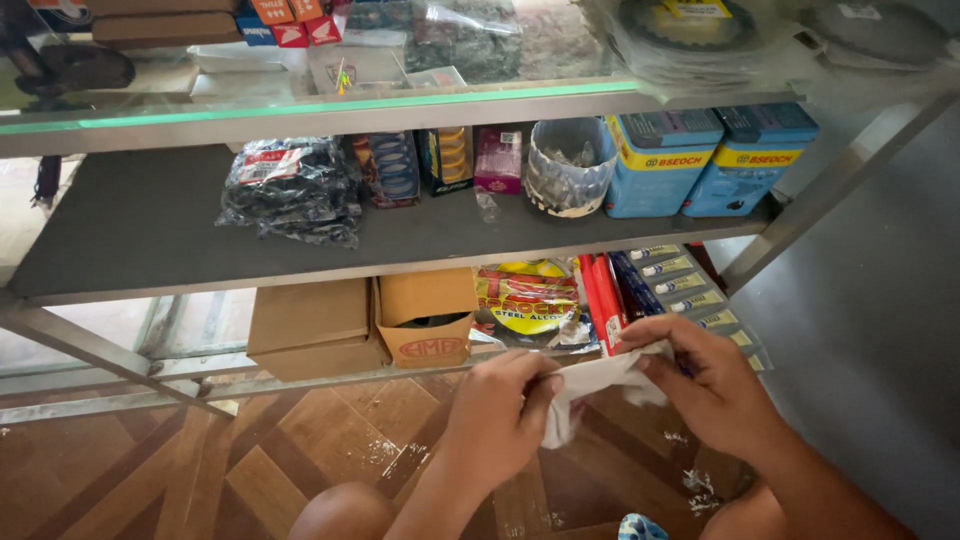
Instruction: The person sits on the floor in front of a glass display shelf and cleans various mechanical parts. They use a white cloth to wipe a clutch plate and a center spring box, then place the items back on the shelf.
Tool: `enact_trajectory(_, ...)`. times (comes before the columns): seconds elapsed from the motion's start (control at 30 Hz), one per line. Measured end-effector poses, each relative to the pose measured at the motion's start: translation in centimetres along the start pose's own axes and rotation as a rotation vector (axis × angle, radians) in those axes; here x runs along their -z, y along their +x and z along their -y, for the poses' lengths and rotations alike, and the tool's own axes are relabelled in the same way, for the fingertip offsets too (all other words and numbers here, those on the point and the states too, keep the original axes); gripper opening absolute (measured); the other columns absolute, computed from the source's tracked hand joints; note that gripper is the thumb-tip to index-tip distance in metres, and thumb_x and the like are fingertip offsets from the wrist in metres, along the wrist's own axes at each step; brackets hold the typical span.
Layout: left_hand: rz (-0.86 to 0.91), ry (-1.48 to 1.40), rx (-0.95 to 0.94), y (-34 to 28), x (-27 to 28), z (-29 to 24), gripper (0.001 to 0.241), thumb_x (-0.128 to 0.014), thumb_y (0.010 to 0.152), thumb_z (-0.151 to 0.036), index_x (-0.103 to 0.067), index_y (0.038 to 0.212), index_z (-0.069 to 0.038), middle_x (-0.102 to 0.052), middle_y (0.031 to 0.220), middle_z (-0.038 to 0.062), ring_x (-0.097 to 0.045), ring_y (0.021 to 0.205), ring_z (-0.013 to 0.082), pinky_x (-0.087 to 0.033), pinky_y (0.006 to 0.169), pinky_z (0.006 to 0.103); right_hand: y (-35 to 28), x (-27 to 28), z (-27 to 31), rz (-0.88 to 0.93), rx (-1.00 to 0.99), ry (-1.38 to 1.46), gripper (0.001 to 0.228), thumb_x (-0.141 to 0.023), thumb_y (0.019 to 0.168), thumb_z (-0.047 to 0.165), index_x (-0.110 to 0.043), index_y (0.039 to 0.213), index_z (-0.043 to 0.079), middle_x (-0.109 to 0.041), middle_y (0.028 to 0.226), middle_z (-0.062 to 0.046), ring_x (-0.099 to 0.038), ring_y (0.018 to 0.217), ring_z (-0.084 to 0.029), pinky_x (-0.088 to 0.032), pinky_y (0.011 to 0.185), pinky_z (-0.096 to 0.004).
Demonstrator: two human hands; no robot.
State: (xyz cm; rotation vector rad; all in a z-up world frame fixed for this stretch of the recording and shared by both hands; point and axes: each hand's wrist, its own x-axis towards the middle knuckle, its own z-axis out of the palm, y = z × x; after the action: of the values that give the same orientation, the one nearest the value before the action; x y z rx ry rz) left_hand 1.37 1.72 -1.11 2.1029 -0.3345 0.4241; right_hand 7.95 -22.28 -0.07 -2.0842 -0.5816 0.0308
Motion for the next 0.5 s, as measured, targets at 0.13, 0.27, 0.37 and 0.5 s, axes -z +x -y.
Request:
enact_trajectory(0.13, -0.092, 0.048, -0.012, -0.1, 0.8, -1.1, 0.014, -0.061, 0.091, -0.007, -0.073, 0.098, -0.006, -0.069, 0.081, 0.004, -0.059, 0.057, 0.0185, -0.049, 0.055, 0.0324, 0.1, -0.1, 0.4, 0.024, 0.039, -0.033, 0.026, -0.070, 0.080, -0.002, -0.079, 0.100, 0.013, -0.077, 0.075, -0.001, -0.052, 0.050, -0.009, -0.040, 0.047, -0.026)
enact_trajectory(0.27, 0.020, 0.016, -0.045, 0.0, 1.2, -1.4, 0.016, -0.059, 0.091, -0.005, -0.069, 0.103, -0.007, -0.073, 0.091, 0.005, -0.064, 0.065, 0.0172, -0.052, 0.058, 0.0289, -0.1, 0.4, -0.9, 0.240, 0.078, 0.328, 0.020, -0.058, 0.062, -0.012, -0.064, 0.073, 0.004, -0.082, 0.085, -0.008, -0.052, 0.059, -0.013, -0.039, 0.054, -0.027)
enact_trajectory(0.37, 0.128, -0.159, -0.074, 0.1, 1.4, -2.9, 0.014, -0.062, 0.089, 0.002, -0.068, 0.100, -0.004, -0.073, 0.087, 0.005, -0.060, 0.060, 0.0127, -0.050, 0.051, 0.0238, 0.5, 0.4, -1.2, 0.458, 0.035, 0.837, 0.019, -0.056, 0.074, 0.005, -0.064, 0.090, -0.003, -0.076, 0.093, -0.021, -0.065, 0.075, -0.025, -0.050, 0.066, -0.036)
enact_trajectory(0.5, 0.223, -0.396, -0.133, 0.6, 1.6, -4.7, 0.008, -0.060, 0.092, -0.002, -0.066, 0.097, -0.003, -0.067, 0.085, 0.010, -0.055, 0.062, 0.0235, -0.049, 0.061, 0.0342, -0.5, -3.0, -7.4, 0.242, -0.571, 1.016, 0.024, -0.058, 0.089, 0.015, -0.072, 0.091, -0.004, -0.068, 0.078, -0.018, -0.059, 0.069, -0.025, -0.046, 0.065, -0.042)
